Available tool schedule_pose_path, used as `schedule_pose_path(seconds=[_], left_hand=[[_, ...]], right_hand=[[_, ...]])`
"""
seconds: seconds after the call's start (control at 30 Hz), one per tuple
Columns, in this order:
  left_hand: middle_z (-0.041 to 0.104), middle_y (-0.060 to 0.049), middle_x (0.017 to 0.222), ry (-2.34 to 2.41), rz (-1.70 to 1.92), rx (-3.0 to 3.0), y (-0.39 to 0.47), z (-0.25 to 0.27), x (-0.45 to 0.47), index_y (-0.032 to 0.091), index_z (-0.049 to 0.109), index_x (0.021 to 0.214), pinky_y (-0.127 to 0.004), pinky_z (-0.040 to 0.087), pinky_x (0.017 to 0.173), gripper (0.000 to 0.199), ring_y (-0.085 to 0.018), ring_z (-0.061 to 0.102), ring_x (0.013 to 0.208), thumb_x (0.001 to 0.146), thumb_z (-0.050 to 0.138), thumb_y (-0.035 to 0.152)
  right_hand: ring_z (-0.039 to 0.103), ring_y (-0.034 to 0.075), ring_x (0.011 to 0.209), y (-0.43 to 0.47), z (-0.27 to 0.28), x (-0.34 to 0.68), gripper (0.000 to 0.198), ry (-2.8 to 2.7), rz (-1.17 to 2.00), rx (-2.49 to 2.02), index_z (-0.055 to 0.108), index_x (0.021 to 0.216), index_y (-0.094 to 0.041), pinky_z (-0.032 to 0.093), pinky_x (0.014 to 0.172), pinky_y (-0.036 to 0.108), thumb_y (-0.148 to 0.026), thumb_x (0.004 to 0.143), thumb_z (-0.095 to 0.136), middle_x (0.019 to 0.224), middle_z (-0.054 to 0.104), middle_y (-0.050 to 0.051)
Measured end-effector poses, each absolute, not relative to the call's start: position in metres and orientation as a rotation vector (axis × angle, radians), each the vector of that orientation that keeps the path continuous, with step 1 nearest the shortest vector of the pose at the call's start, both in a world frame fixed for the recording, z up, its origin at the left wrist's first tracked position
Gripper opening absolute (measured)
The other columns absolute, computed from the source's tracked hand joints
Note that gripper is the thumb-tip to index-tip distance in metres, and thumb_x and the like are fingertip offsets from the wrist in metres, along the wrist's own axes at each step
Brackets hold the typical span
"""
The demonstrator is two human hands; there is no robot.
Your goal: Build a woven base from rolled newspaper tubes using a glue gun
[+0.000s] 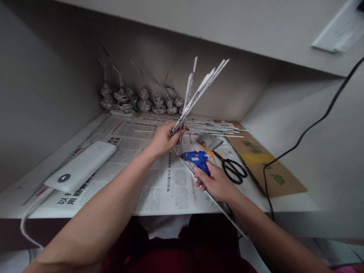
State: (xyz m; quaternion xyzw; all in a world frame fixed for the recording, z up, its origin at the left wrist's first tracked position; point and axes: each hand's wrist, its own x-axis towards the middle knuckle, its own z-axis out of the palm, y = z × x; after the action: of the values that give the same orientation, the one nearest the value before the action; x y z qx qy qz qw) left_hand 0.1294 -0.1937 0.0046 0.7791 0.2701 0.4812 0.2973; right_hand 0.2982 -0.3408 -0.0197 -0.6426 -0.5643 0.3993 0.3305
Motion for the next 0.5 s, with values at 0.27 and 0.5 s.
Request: schedule_pose_path(seconds=[0.27,0.5], left_hand=[[0.066,-0.007,0.098,0.739,1.252,2.114,-0.1934,0.0043,0.1285,0.018,0.067,0.1,-0.027,0.052,0.067,0.026,-0.015,0.061,0.077,0.085,0.053,0.034],[0.066,-0.007,0.09,0.777,1.257,2.047,-0.1911,0.0016,0.1292,0.016,0.067,0.1,-0.026,0.052,0.06,0.029,-0.015,0.061,0.071,0.084,0.054,0.037]], right_hand=[[0.064,0.013,0.059,-0.3386,-0.0143,0.296,0.026,-1.534,1.015,-1.767,0.051,0.091,-0.019,0.05,0.047,0.021,-0.045,0.087,0.049,0.077,0.065,0.004],[0.065,0.013,0.059,-0.3374,-0.0225,0.3002,0.028,-1.365,1.134,-1.677,0.049,0.09,-0.02,0.052,0.047,0.023,-0.047,0.086,0.05,0.079,0.06,0.0]])
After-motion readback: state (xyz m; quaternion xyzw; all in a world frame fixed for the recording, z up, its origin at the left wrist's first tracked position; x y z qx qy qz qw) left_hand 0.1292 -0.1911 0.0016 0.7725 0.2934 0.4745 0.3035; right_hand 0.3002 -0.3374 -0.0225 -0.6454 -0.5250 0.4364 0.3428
